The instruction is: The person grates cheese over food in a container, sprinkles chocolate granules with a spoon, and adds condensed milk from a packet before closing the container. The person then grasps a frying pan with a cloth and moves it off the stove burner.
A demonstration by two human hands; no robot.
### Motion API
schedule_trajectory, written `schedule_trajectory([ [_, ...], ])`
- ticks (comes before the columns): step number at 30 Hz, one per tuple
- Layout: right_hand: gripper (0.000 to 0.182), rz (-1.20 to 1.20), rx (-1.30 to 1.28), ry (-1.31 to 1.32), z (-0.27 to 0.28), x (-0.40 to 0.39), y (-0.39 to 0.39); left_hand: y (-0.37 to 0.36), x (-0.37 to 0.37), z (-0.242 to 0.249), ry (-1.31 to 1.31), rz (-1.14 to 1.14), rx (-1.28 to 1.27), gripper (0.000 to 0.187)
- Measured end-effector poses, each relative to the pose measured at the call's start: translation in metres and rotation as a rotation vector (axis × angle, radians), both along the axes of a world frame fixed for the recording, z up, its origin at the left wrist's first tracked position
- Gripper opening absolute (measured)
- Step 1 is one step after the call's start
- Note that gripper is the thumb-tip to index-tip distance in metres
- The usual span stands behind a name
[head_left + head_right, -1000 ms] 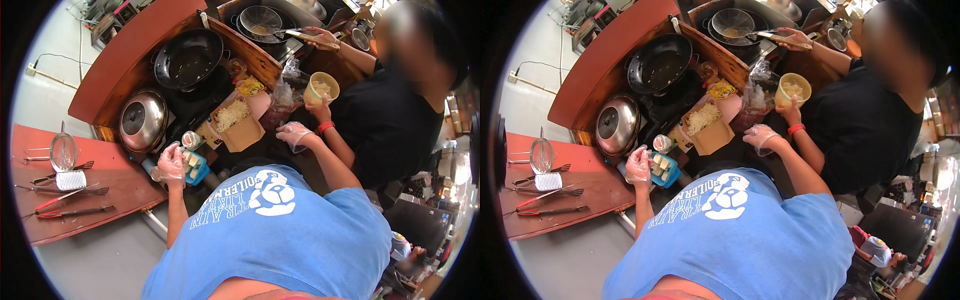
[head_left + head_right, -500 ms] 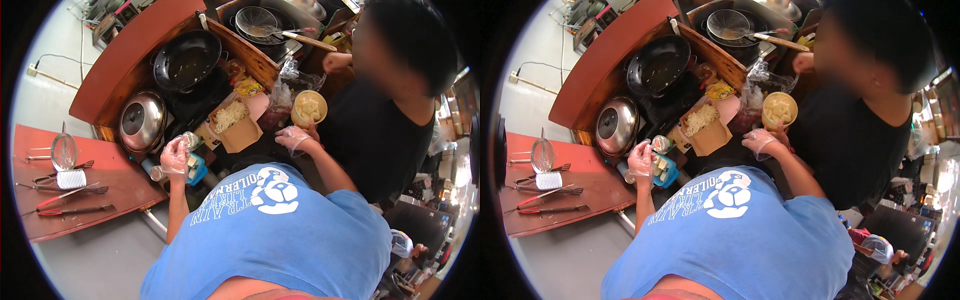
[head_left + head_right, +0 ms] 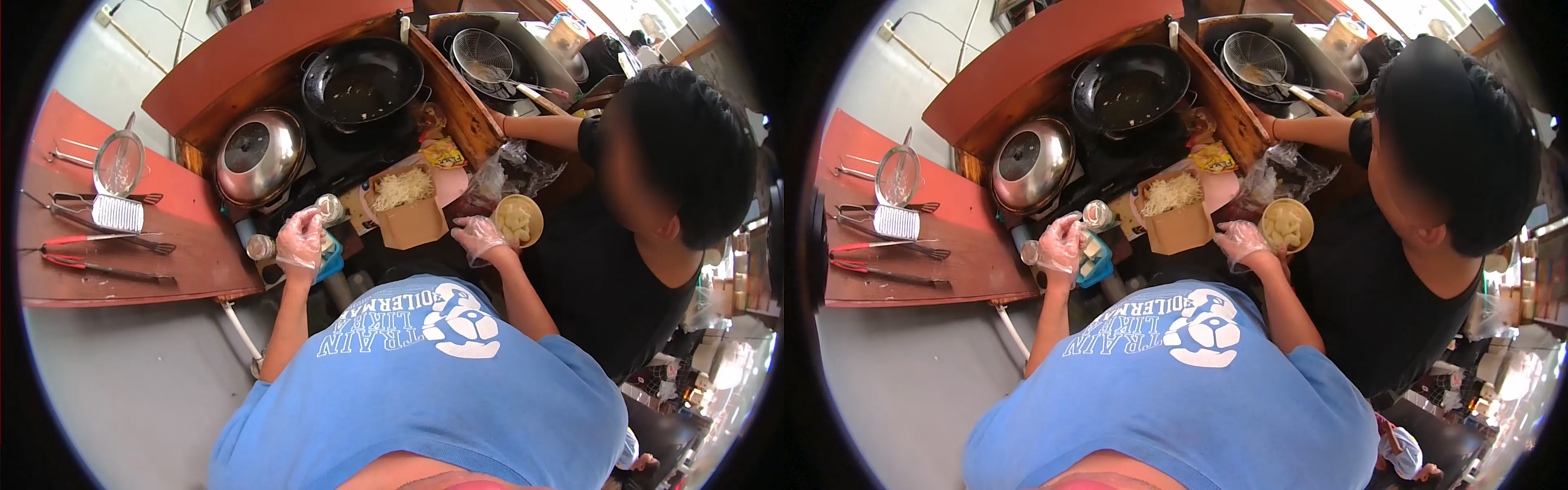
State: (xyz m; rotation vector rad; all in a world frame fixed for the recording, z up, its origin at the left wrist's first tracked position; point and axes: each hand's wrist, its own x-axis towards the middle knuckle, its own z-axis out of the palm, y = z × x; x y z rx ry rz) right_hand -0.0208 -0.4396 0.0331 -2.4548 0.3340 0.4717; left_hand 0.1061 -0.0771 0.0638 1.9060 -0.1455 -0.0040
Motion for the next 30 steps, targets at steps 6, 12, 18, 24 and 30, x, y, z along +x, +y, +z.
schedule_trajectory([
  [6,0.051,-0.046,-0.013,-0.025,0.004,0.005,0.003,0.011,-0.003,-0.005,0.024,0.025,-0.034,0.017],
  [12,0.051,-0.046,-0.015,-0.011,0.004,0.004,0.009,0.019,0.0,-0.007,0.009,0.029,-0.059,0.018],
  [18,0.043,0.075,-0.066,-0.11,0.013,-0.001,0.01,0.024,0.007,-0.011,-0.009,0.03,-0.008,0.018],
  [24,0.037,0.023,0.019,-0.084,0.022,0.003,0.023,0.023,0.009,-0.004,-0.014,0.027,0.022,0.017],
  [30,0.044,-0.033,0.019,-0.03,0.002,0.001,0.018,0.029,0.013,-0.007,-0.005,-0.019,-0.052,0.019],
])
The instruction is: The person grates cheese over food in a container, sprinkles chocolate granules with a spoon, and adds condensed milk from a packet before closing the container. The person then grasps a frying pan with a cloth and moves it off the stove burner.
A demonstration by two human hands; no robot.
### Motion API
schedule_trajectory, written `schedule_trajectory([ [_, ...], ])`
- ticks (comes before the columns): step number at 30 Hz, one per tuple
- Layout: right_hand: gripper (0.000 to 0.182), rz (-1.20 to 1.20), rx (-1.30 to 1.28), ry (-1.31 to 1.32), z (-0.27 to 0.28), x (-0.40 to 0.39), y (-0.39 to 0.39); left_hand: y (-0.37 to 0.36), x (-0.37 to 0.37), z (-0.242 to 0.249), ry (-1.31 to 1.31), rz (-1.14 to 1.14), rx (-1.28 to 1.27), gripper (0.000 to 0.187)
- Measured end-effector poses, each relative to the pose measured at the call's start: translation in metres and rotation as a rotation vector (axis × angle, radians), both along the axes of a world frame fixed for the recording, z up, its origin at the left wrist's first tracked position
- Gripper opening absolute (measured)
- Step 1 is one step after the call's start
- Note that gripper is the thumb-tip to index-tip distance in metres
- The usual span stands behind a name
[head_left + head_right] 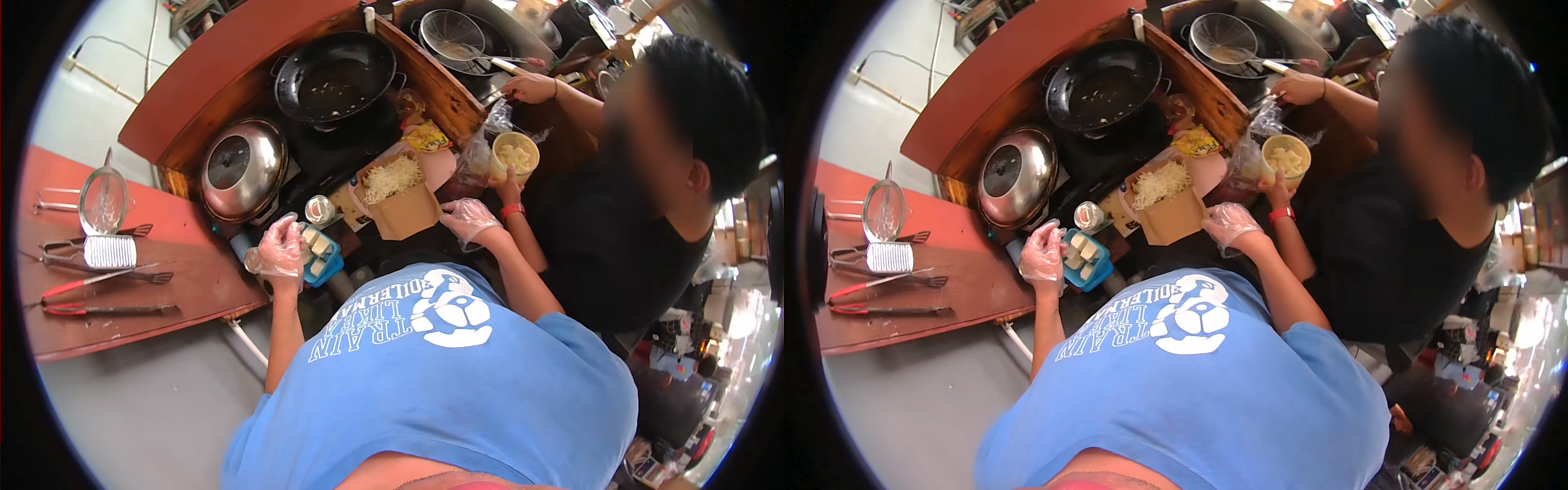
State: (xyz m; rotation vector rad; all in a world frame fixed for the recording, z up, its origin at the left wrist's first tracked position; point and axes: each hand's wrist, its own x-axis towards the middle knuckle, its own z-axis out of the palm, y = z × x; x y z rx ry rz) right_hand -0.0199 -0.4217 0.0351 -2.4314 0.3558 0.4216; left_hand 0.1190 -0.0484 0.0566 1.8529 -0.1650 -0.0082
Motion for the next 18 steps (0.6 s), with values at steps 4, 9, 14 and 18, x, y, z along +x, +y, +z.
schedule_trajectory([
  [4,0.044,-0.048,-0.016,-0.09,-0.004,-0.006,-0.008,0.004,0.0,-0.002,0.038,0.003,-0.007,0.02],
  [9,0.029,0.163,-0.11,-0.047,-0.002,-0.01,-0.026,0.006,0.0,-0.001,0.065,0.013,0.002,0.02],
  [14,0.026,0.184,-0.145,0.005,0.011,-0.009,-0.026,0.007,0.0,-0.002,0.054,0.01,0.02,0.019],
  [18,0.027,0.166,-0.119,0.037,0.008,-0.012,-0.028,0.003,0.0,0.002,0.072,0.012,0.022,0.02],
])
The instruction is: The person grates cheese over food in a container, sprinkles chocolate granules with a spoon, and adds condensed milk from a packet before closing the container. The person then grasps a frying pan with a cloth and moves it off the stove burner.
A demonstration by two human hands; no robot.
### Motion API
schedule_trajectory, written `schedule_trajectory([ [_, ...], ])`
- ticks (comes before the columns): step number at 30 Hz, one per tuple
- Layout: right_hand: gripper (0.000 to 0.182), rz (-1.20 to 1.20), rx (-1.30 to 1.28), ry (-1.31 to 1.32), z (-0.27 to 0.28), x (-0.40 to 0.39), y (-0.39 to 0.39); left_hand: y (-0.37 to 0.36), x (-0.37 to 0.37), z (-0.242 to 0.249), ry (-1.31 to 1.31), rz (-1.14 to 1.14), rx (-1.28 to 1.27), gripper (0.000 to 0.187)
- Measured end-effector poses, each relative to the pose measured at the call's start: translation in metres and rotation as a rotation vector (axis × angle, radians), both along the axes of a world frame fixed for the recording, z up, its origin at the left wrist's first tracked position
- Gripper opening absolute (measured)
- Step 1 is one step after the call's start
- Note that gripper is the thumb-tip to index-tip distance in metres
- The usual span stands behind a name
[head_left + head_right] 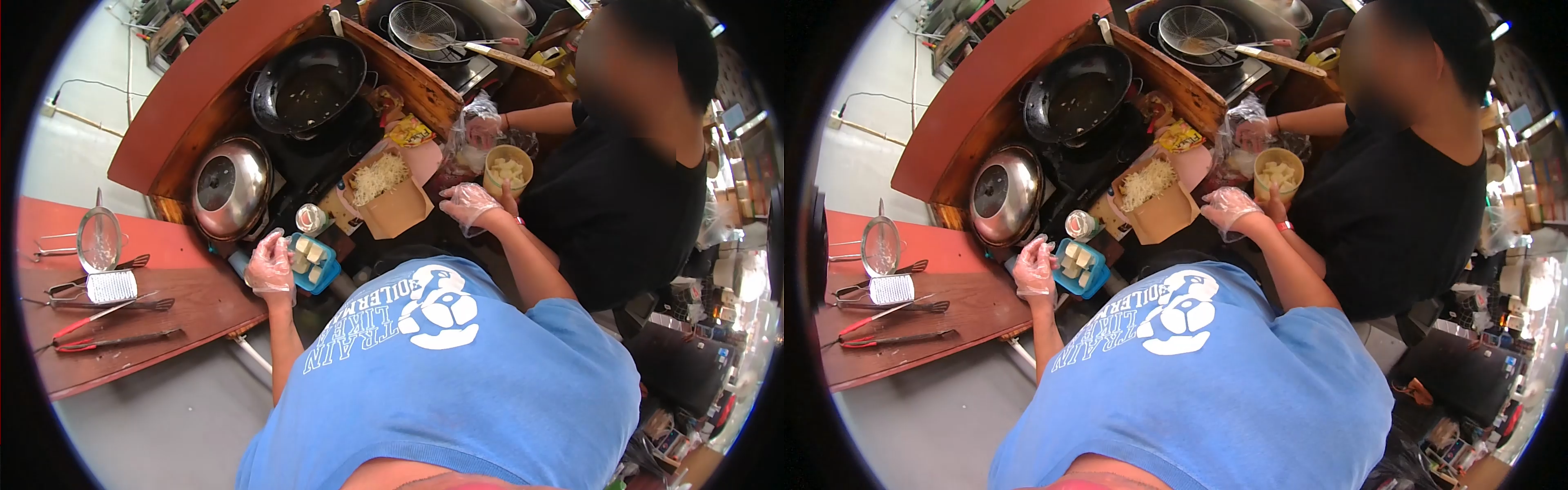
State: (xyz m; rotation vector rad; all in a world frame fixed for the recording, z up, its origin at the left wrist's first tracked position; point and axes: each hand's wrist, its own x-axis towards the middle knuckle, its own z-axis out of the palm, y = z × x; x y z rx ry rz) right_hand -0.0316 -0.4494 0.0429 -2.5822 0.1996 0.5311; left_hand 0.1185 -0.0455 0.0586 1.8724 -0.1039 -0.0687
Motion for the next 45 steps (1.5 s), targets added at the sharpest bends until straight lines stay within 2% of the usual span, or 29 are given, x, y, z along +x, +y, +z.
schedule_trajectory([
  [3,0.028,-0.1,0.013,0.0,0.001,0.002,0.001,0.0,-0.001,0.002,-0.034,0.003,0.015,0.019],
  [6,0.032,-0.009,-0.004,0.014,0.006,0.005,-0.004,-0.002,-0.003,0.006,-0.042,0.007,0.007,0.017],
  [8,0.034,-0.029,0.034,0.008,0.003,0.006,-0.006,-0.003,-0.003,0.007,-0.068,0.015,0.05,0.017],
  [10,0.05,-0.099,0.059,-0.091,-0.009,0.008,-0.008,-0.002,-0.004,0.005,-0.059,0.008,0.024,0.017],
  [13,0.05,-0.118,0.039,-0.181,-0.022,0.006,-0.004,-0.001,-0.006,0.002,-0.036,0.027,0.002,0.017],
  [16,0.051,-0.182,0.113,-0.065,-0.022,0.007,0.0,0.001,-0.01,0.003,-0.031,0.027,0.014,0.018],
  [21,0.051,-0.109,0.069,-0.092,-0.02,0.011,0.003,0.008,-0.009,-0.006,-0.05,0.036,0.055,0.017],
  [24,0.051,0.037,-0.02,-0.182,-0.009,0.012,0.009,0.01,-0.011,-0.005,-0.037,0.029,0.036,0.017],
  [27,0.047,0.077,-0.103,-0.092,0.009,0.022,0.023,0.011,-0.013,-0.006,-0.015,0.022,0.007,0.019],
  [31,0.045,0.098,-0.202,0.014,-0.009,0.046,0.041,0.015,-0.013,-0.008,-0.016,0.02,0.02,0.019],
  [33,0.024,0.286,-0.306,-0.135,-0.017,0.058,0.048,0.02,-0.009,-0.016,-0.009,0.03,0.01,0.019],
  [34,0.024,0.242,-0.323,-0.128,-0.011,0.053,0.043,0.02,-0.006,-0.016,-0.056,0.016,0.054,0.02],
  [36,0.024,-0.027,-0.134,-0.257,0.0,0.052,0.039,0.022,-0.006,-0.013,-0.055,0.028,0.062,0.02],
  [37,0.024,0.112,-0.31,-0.198,0.004,0.049,0.023,0.022,-0.006,-0.011,-0.054,0.037,0.065,0.02],
  [38,0.022,0.317,-0.444,-0.25,-0.016,0.045,-0.006,0.021,-0.007,-0.01,-0.05,0.046,0.068,0.02],
  [40,0.02,-0.008,-0.342,-0.369,0.006,0.027,-0.04,0.019,-0.008,-0.011,-0.055,0.056,0.106,0.02],
  [44,0.02,-0.217,-0.543,-0.403,0.013,-0.015,-0.141,0.006,-0.009,-0.017,-0.038,0.017,0.141,0.02],
  [45,0.025,-0.244,-0.626,-0.326,0.005,-0.024,-0.172,0.0,-0.009,-0.018,-0.017,0.011,0.127,0.02],
])
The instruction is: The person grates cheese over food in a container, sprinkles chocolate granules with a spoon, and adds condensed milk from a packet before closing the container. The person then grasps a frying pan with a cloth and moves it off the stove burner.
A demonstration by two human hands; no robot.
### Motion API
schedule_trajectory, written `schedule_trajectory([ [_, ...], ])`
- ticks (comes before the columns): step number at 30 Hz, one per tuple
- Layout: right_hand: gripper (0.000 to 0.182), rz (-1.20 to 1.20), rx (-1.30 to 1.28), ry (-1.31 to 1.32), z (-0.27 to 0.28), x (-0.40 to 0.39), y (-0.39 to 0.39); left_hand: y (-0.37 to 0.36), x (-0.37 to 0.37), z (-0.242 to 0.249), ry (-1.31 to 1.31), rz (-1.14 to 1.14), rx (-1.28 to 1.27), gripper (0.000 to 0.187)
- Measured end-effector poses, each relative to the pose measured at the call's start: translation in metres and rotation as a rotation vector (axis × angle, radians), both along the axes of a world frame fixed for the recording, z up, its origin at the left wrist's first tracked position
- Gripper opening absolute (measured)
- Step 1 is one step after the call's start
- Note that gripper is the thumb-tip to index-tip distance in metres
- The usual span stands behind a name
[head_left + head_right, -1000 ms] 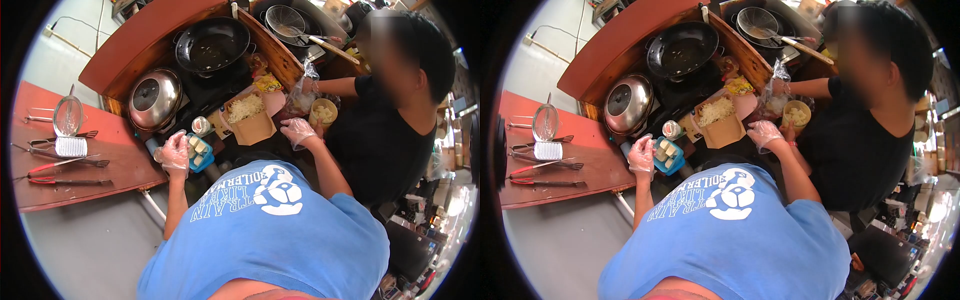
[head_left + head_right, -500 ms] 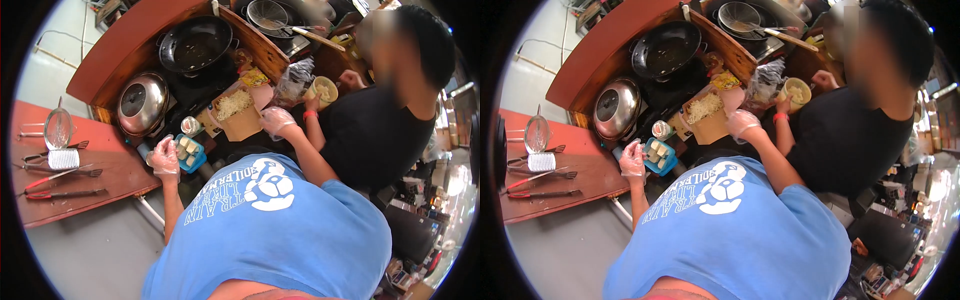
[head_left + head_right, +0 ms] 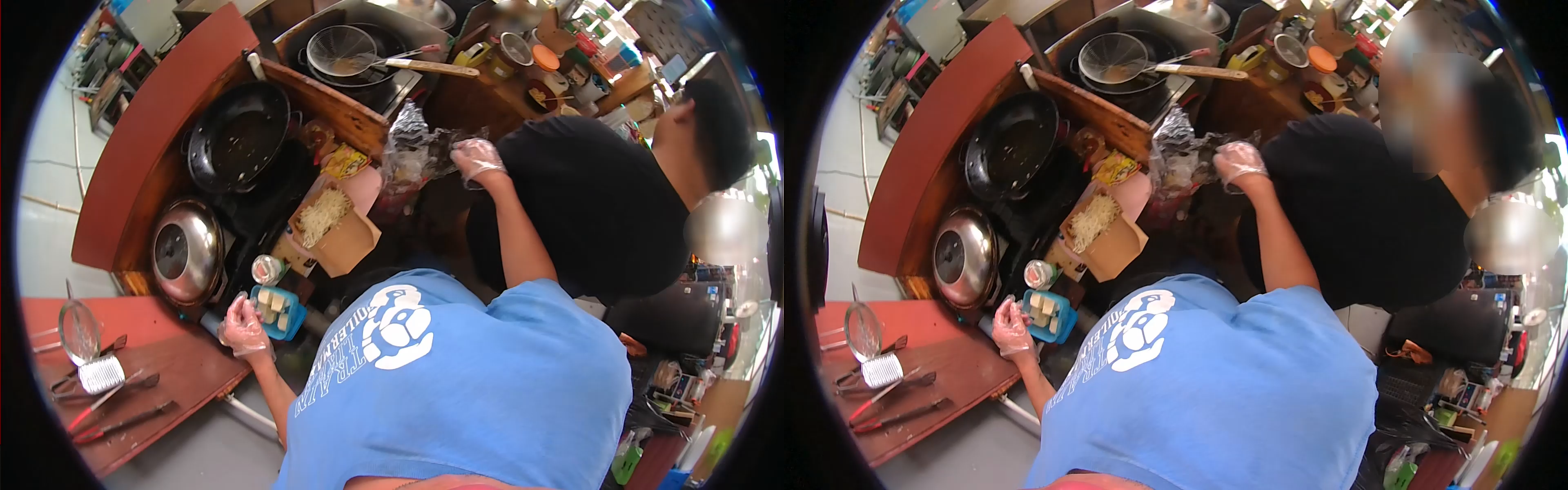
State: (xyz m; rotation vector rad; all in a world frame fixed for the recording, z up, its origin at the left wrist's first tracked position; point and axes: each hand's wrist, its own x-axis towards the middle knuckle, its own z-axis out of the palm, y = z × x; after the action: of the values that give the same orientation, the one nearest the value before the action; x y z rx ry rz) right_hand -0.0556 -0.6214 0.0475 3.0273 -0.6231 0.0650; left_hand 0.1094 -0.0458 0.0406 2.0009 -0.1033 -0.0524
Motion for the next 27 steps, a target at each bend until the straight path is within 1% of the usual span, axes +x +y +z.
schedule_trajectory([
  [1,0.031,-0.146,0.046,0.048,0.004,-0.007,-0.022,-0.007,0.0,-0.001,0.02,-0.003,-0.011,0.021],
  [3,0.035,-0.397,0.249,0.065,0.017,-0.024,-0.06,-0.023,0.001,-0.002,0.003,-0.022,0.0,0.021],
  [5,0.032,-0.521,0.241,-0.029,-0.013,-0.042,-0.113,-0.046,0.004,0.001,0.04,-0.043,-0.05,0.02],
  [6,0.028,-0.628,0.427,-0.116,-0.018,-0.051,-0.128,-0.062,0.004,0.011,0.033,-0.051,0.005,0.019],
  [7,0.025,-0.742,0.598,-0.218,-0.021,-0.059,-0.143,-0.08,0.003,0.02,0.034,-0.058,0.009,0.019],
  [9,0.026,-0.985,1.331,-0.778,-0.029,-0.075,-0.165,-0.114,0.002,0.032,0.02,-0.082,0.012,0.018],
  [10,0.03,-0.976,1.39,-0.82,-0.033,-0.08,-0.178,-0.129,0.003,0.031,0.052,-0.086,-0.01,0.018],
  [14,0.029,-1.079,1.371,-0.921,-0.057,-0.097,-0.226,-0.195,-0.002,0.034,0.095,-0.132,0.001,0.02],
  [15,0.026,-1.088,1.434,-1.006,-0.062,-0.101,-0.24,-0.209,-0.003,0.03,0.125,-0.164,-0.017,0.021],
  [16,0.022,-1.092,1.494,-1.097,-0.064,-0.105,-0.257,-0.223,-0.004,0.027,0.126,-0.199,0.026,0.021],
  [17,0.022,-1.096,1.491,-1.108,-0.063,-0.108,-0.28,-0.237,-0.005,0.025,0.128,-0.233,0.067,0.022],
  [19,0.015,-1.119,1.105,-0.887,-0.048,-0.103,-0.328,-0.264,-0.007,0.024,0.176,-0.29,0.064,0.022],
  [20,0.027,-0.847,0.467,-0.465,-0.036,-0.1,-0.35,-0.273,-0.004,0.019,0.186,-0.316,0.119,0.023],
  [21,0.04,-0.521,-0.147,-0.047,-0.009,-0.091,-0.366,-0.282,-0.001,0.014,0.195,-0.34,0.173,0.023],
  [22,0.043,-0.696,0.017,-0.264,0.005,-0.078,-0.392,-0.293,0.001,0.011,0.19,-0.334,0.169,0.023],
  [23,0.046,-0.864,0.19,-0.482,0.015,-0.062,-0.422,-0.304,0.003,0.011,0.1,-0.404,0.25,0.024],
  [24,0.047,-0.862,0.176,-0.454,0.021,-0.051,-0.449,-0.314,0.003,0.012,0.011,-0.474,0.334,0.024],
  [25,0.048,-0.861,0.163,-0.427,0.025,-0.042,-0.477,-0.325,0.004,0.015,0.007,-0.468,0.337,0.024],
  [26,0.056,-0.952,0.234,-0.245,0.028,-0.029,-0.517,-0.336,0.005,0.019,0.003,-0.507,0.393,0.024],
  [27,0.063,-1.043,0.27,-0.292,0.018,-0.022,-0.548,-0.345,0.006,0.022,0.0,-0.549,0.453,0.024],
])
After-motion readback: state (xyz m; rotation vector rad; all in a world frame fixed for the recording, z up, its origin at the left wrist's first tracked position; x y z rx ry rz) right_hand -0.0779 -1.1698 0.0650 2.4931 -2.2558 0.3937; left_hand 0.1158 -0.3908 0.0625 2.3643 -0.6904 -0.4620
